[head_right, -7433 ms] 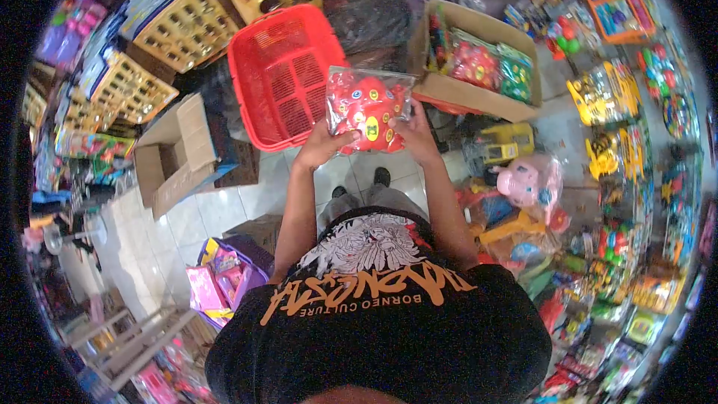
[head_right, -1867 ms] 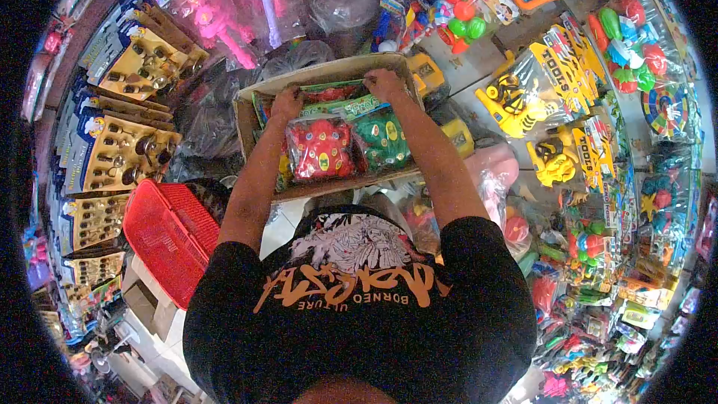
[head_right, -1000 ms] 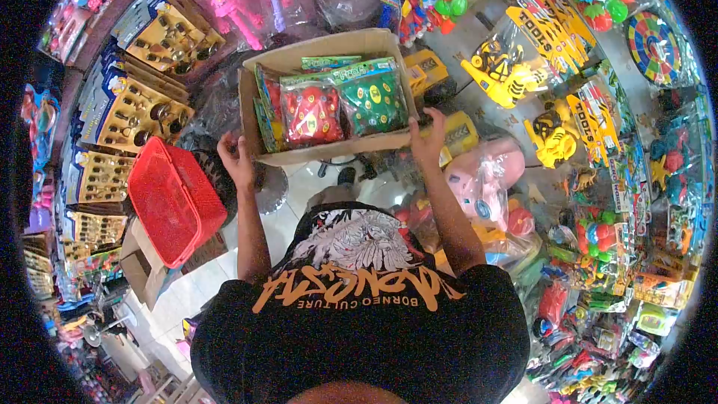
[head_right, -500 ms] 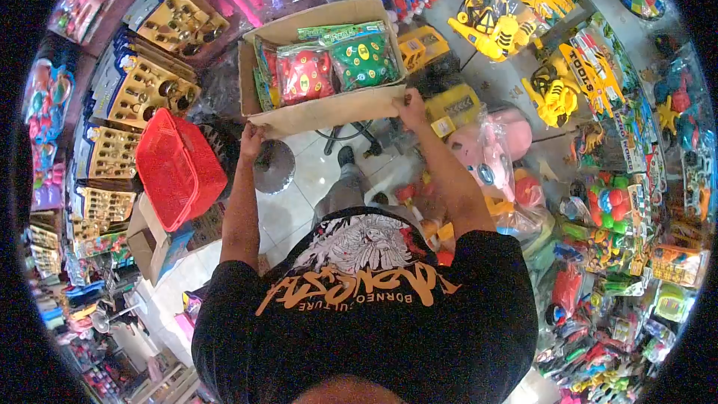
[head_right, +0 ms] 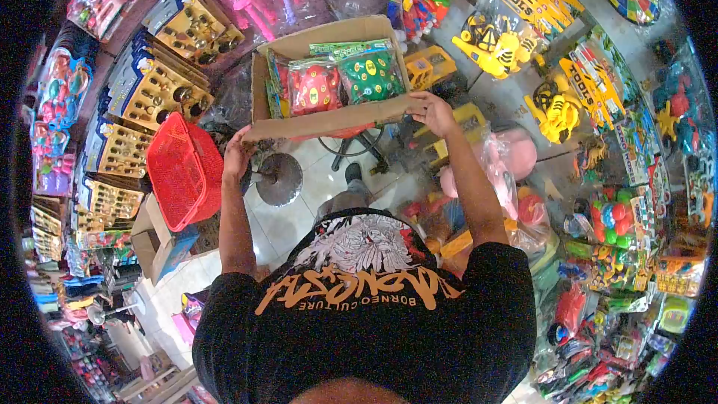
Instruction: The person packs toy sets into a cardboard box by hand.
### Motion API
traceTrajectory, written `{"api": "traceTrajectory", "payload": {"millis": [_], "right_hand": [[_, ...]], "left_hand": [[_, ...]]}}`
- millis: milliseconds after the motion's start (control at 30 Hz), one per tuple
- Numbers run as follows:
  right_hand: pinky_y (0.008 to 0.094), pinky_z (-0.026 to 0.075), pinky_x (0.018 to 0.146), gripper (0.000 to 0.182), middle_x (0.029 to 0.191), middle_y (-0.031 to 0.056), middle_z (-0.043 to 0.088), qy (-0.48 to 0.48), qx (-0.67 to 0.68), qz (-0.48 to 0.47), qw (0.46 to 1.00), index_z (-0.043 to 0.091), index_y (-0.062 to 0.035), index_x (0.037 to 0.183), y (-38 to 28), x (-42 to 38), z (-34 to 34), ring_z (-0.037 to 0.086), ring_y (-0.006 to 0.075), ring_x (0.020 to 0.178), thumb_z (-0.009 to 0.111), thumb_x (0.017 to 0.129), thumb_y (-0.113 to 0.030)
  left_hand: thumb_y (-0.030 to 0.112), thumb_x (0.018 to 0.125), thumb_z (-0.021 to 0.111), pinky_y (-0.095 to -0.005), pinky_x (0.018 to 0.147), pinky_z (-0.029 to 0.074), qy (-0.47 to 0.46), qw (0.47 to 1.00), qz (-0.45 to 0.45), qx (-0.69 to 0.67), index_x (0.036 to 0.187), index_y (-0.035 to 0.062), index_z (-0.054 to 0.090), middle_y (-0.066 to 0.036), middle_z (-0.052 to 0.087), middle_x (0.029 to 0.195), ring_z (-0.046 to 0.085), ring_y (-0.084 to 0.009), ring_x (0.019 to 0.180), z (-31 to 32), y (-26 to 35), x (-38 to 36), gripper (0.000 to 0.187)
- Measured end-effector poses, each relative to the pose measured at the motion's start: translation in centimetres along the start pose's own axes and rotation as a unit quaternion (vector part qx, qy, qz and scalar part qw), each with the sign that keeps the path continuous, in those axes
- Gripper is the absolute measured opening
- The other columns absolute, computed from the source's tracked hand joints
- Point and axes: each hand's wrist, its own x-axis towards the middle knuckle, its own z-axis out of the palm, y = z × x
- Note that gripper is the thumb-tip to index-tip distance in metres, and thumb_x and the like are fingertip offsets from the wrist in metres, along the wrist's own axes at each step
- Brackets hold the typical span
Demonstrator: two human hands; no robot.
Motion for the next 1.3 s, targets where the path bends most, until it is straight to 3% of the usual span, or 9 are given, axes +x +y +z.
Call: {"api": "traceTrajectory", "payload": {"millis": [200, 267, 500, 567, 700, 733, 933, 1100, 1300], "right_hand": [[0.0237, 0.045, 0.057, 0.019, 0.081, 0.0020, 0.063, 0.093, -0.233, -0.094, 0.964, 0.056, -0.0079, 0.093, -0.7, 3.2, 0.7, 0.059, 0.0115, 0.067, 0.065, 0.082, -0.021], [0.0238, 0.037, 0.047, 0.023, 0.062, -0.0023, 0.055, 0.142, -0.334, -0.151, 0.919, 0.058, -0.0055, 0.079, -1.0, 4.3, 1.4, 0.045, 0.0065, 0.051, 0.072, 0.078, -0.024], [0.0262, 0.033, 0.048, 0.031, 0.056, -0.0018, 0.047, 0.182, -0.466, -0.258, 0.826, 0.055, -0.0021, 0.069, 0.6, 9.2, -0.8, 0.036, 0.0083, 0.051, 0.072, 0.076, -0.026], [0.0253, 0.031, 0.046, 0.028, 0.050, -0.0035, 0.036, 0.247, -0.505, -0.348, 0.750, 0.052, -0.0033, 0.066, 1.7, 9.1, 0.4, 0.034, 0.0058, 0.049, 0.071, 0.077, -0.022], [0.0339, 0.043, 0.066, 0.029, 0.090, 0.0121, 0.056, 0.334, -0.561, -0.374, 0.659, 0.054, -0.0062, 0.091, 1.3, 8.0, 3.9, 0.053, 0.0259, 0.079, 0.070, 0.072, -0.021], [0.0431, 0.038, 0.082, 0.039, 0.112, 0.0146, 0.050, 0.296, -0.593, -0.394, 0.637, 0.051, -0.0084, 0.104, 1.6, 8.7, 3.8, 0.047, 0.0311, 0.103, 0.068, 0.072, -0.024], [0.0660, 0.015, 0.097, 0.058, 0.138, 0.0185, 0.032, 0.130, -0.756, -0.290, 0.572, 0.044, -0.0166, 0.129, 3.7, 11.6, 12.1, 0.021, 0.0356, 0.132, 0.059, 0.078, -0.042], [0.0668, 0.009, 0.099, 0.067, 0.147, 0.0163, 0.016, 0.137, -0.835, -0.215, 0.488, 0.032, -0.0222, 0.139, 4.1, 12.9, 12.4, 0.009, 0.0360, 0.137, 0.049, 0.082, -0.053], [0.0674, 0.009, 0.098, 0.064, 0.147, 0.0169, 0.017, 0.139, -0.812, -0.176, 0.539, 0.037, -0.0208, 0.136, 2.1, 12.6, 13.8, 0.009, 0.0366, 0.136, 0.053, 0.082, -0.051]], "left_hand": [[0.019, 0.082, 0.067, -0.0191, 0.056, 0.037, 0.095, 0.977, 0.101, 0.160, 0.092, 0.0046, 0.062, 0.005, 0.058, 0.068, 0.053, -0.0034, 0.063, -0.1, -0.6, 4.0, 0.018], [0.019, 0.082, 0.067, -0.0189, 0.055, 0.037, 0.110, 0.968, 0.137, 0.181, 0.087, 0.0042, 0.062, 0.005, 0.057, 0.066, 0.051, -0.0027, 0.062, -0.9, -1.5, 6.2, 0.016], [0.015, 0.082, 0.065, -0.0237, 0.058, 0.040, 0.193, 0.903, 0.225, 0.312, 0.078, 0.0020, 0.062, 0.001, 0.051, 0.065, 0.048, -0.0094, 0.062, 0.5, -2.9, 9.0, 0.014], [0.019, 0.078, 0.067, -0.0303, 0.066, 0.041, 0.230, 0.820, 0.234, 0.469, 0.085, 0.0045, 0.062, -0.004, 0.053, 0.073, 0.052, -0.0184, 0.072, -0.1, -4.4, 9.7, 0.017], [0.024, 0.073, 0.068, -0.0409, 0.077, 0.037, 0.317, 0.759, 0.248, 0.511, 0.095, 0.0082, 0.059, -0.008, 0.054, 0.088, 0.051, -0.0265, 0.087, 4.7, -1.9, 7.6, 0.029], [0.027, 0.072, 0.068, -0.0449, 0.080, 0.034, 0.303, 0.735, 0.265, 0.546, 0.100, 0.0101, 0.058, -0.008, 0.053, 0.097, 0.050, -0.0266, 0.094, 6.1, -0.9, 7.4, 0.034], [0.040, 0.078, 0.059, -0.0574, 0.095, 0.022, 0.060, 0.713, 0.315, 0.624, 0.122, 0.0155, 0.049, -0.013, 0.039, 0.133, 0.033, -0.0315, 0.126, 13.3, -2.3, 11.2, 0.051], [0.046, 0.087, 0.043, -0.0659, 0.102, 0.003, 0.009, 0.682, 0.216, 0.699, 0.139, 0.0207, 0.033, -0.014, 0.015, 0.148, 0.010, -0.0342, 0.137, 14.7, -3.6, 11.9, 0.058], [0.048, 0.085, 0.046, -0.0657, 0.102, 0.005, 0.000, 0.684, 0.198, 0.702, 0.138, 0.0188, 0.034, -0.016, 0.017, 0.147, 0.011, -0.0345, 0.137, 14.6, -2.0, 12.3, 0.061]]}}
